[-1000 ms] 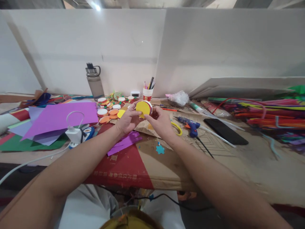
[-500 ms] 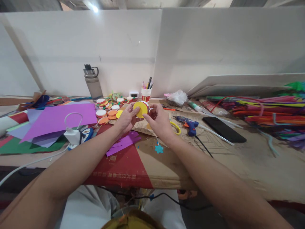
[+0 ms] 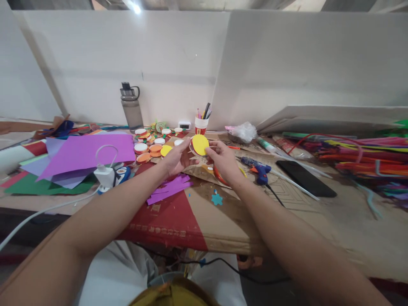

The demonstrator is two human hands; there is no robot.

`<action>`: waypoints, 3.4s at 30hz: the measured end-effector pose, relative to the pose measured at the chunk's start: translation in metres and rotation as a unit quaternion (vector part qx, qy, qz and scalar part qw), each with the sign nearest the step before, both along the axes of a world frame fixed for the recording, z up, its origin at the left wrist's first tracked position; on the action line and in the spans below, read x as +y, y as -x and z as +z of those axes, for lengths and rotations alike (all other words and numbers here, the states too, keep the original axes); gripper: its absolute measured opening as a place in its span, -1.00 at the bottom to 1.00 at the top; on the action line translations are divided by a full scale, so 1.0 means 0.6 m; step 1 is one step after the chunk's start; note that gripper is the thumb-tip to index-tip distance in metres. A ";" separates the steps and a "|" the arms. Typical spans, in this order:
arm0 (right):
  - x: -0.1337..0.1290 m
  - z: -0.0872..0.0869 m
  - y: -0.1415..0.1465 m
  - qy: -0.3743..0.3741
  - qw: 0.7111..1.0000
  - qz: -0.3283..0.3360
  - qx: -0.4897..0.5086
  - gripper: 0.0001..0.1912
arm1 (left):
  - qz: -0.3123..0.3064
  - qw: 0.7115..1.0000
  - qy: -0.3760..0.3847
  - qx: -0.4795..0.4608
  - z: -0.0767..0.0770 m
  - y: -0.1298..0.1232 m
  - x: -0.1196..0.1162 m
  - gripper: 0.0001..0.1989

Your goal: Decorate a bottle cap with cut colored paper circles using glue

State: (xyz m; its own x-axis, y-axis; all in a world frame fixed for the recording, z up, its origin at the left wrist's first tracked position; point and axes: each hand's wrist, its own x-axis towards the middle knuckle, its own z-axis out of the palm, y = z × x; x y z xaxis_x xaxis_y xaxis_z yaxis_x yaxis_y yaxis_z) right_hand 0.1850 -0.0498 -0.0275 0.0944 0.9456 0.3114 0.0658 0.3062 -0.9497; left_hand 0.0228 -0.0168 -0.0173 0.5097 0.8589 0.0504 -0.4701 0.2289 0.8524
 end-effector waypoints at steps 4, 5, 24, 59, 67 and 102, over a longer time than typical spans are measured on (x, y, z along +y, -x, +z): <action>-0.002 0.001 -0.001 -0.022 0.997 -0.019 -0.072 -0.74 | -0.039 0.999 0.023 -0.005 -0.003 -0.004 0.000 -0.67; -0.002 0.002 -0.001 -0.038 0.994 -0.032 -0.100 -0.76 | -0.038 0.999 0.020 -0.008 -0.003 -0.005 -0.001 -0.68; -0.025 0.002 0.009 -0.230 0.892 -0.146 -0.361 -0.37 | -0.057 0.994 -0.081 -0.049 -0.008 -0.005 -0.016 -0.54; -0.047 0.010 0.018 -0.422 0.811 -0.184 -0.361 -0.50 | 0.007 0.977 -0.211 -0.039 0.006 0.002 -0.040 -0.44; -0.047 0.013 0.017 -0.406 0.826 -0.161 -0.356 -0.54 | 0.000 0.975 -0.218 -0.032 0.009 0.002 -0.041 -0.47; 0.002 -0.005 -0.008 -0.274 0.896 -0.001 -0.350 -0.42 | 0.036 0.990 0.115 -0.067 0.013 -0.023 -0.023 -0.67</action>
State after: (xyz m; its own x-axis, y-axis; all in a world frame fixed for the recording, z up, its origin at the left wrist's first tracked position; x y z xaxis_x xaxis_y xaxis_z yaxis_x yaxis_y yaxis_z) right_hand 0.1900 -0.0485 -0.0306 -0.3037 0.6325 0.7125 0.5883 0.7127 -0.3819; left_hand 0.0364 -0.0308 -0.0093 0.4496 0.8889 -0.0876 -0.5972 0.3721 0.7106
